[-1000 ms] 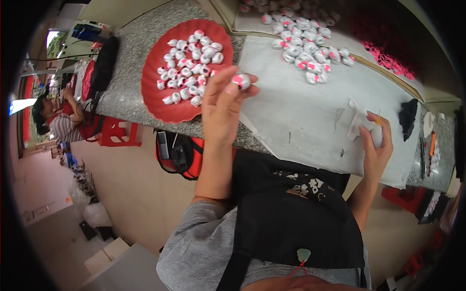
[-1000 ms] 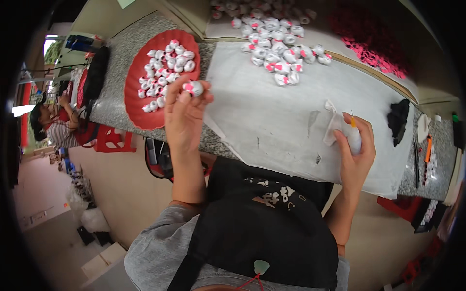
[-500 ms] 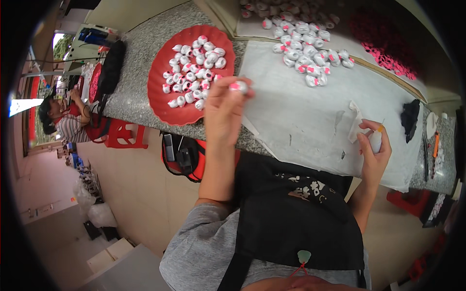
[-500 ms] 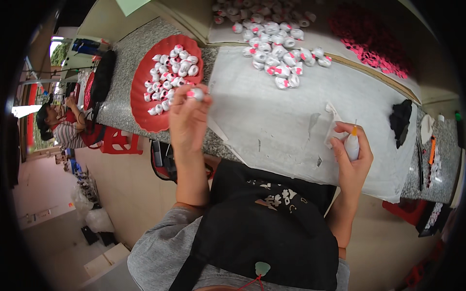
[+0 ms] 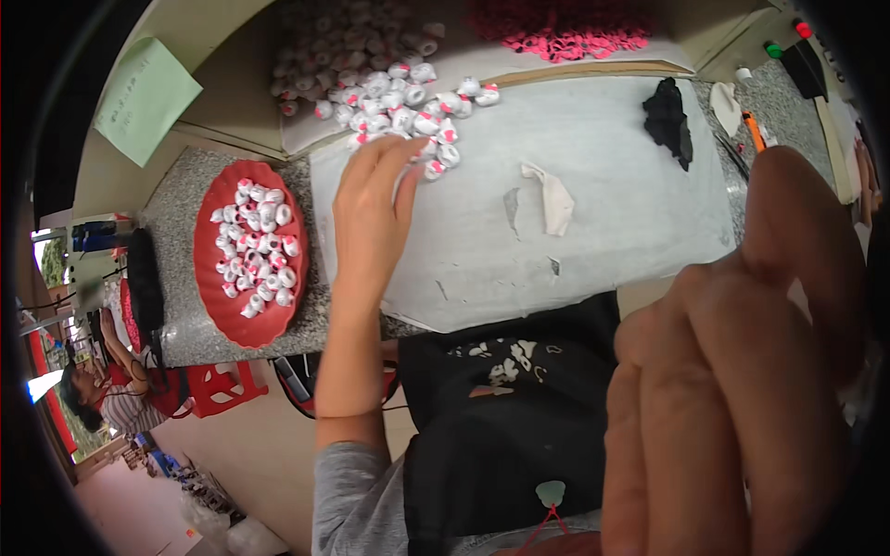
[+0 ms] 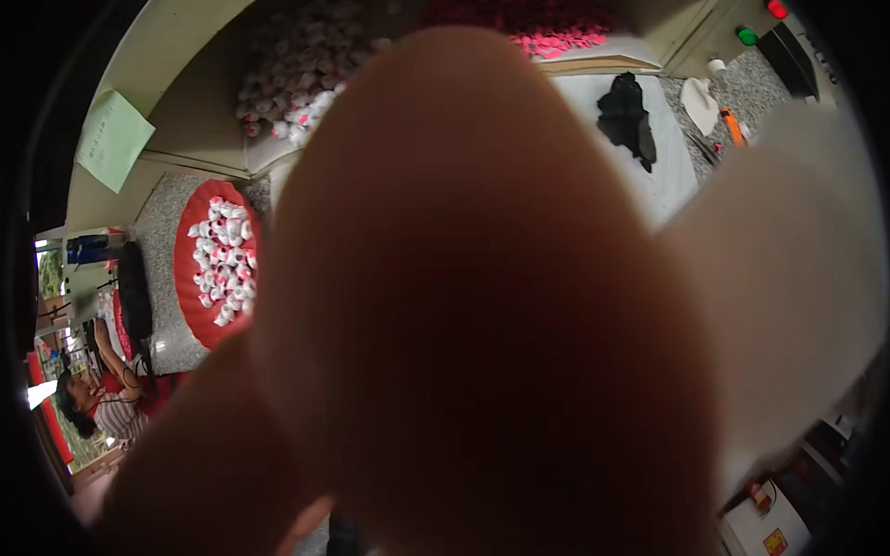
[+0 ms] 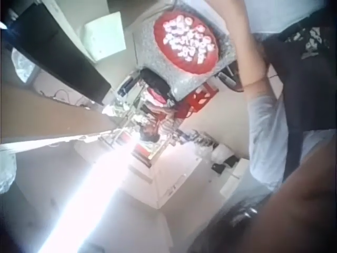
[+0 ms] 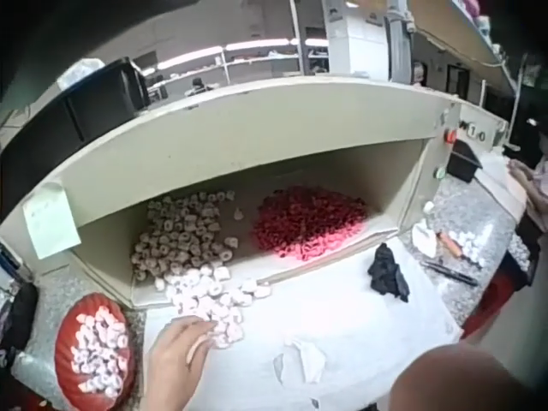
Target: Apply glue to small pink components and attach them to plastic toy heads.
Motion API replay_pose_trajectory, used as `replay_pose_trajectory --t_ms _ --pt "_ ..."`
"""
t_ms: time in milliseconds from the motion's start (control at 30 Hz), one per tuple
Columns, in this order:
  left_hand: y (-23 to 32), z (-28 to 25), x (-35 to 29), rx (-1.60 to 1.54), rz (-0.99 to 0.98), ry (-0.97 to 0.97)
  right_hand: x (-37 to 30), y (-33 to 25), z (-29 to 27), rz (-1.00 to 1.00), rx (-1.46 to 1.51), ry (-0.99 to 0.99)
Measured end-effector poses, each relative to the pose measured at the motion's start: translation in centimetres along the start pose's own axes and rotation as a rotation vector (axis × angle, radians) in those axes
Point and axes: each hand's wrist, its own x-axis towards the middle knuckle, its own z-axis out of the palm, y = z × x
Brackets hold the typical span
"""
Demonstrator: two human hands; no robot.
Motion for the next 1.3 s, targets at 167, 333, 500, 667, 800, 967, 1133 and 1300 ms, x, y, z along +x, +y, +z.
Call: replay_pose_trajectory --t_ms 167,333,500,667,800,967,1133,1300 --pt "-3.9 1.2 -0.3 0.329 0.059 -0.161 1.1 6.9 7.2 -0.027 0.039 -0.024" --pt "-3.2 2.5 0.5 0.314 0.169 -0.151 2.4 6.8 7.9 -0.11 -0.027 -0.007" --pt "-2.3 1.8 -0.6 0.343 0.0 -0.173 2.4 6.5 6.7 -0.159 0.043 -0.043" --pt "-1.2 0.4 -0.9 -0.052 -0.067 -0.033 2.0 7.4 9.0 -0.233 0.061 -0.075" --pt "-0.2 0.0 -1.9 -0.421 -0.334 -0.009 3.0 7.9 8.8 -0.289 0.098 -0.112" --pt "-1.1 -1.8 -4.9 -0.724 -0.4 0.09 2.5 9.0 11.0 -0.308 0.279 -0.174" --pt "-0.5 -0.1 -6.0 -1.189 -0.568 0.091 0.9 7.7 5.3 -0.015 0.208 0.034" --pt "0.7 1.2 -6.1 -1.411 -0.48 0.121 -0.5 9.3 4.2 0.178 -0.332 0.343"
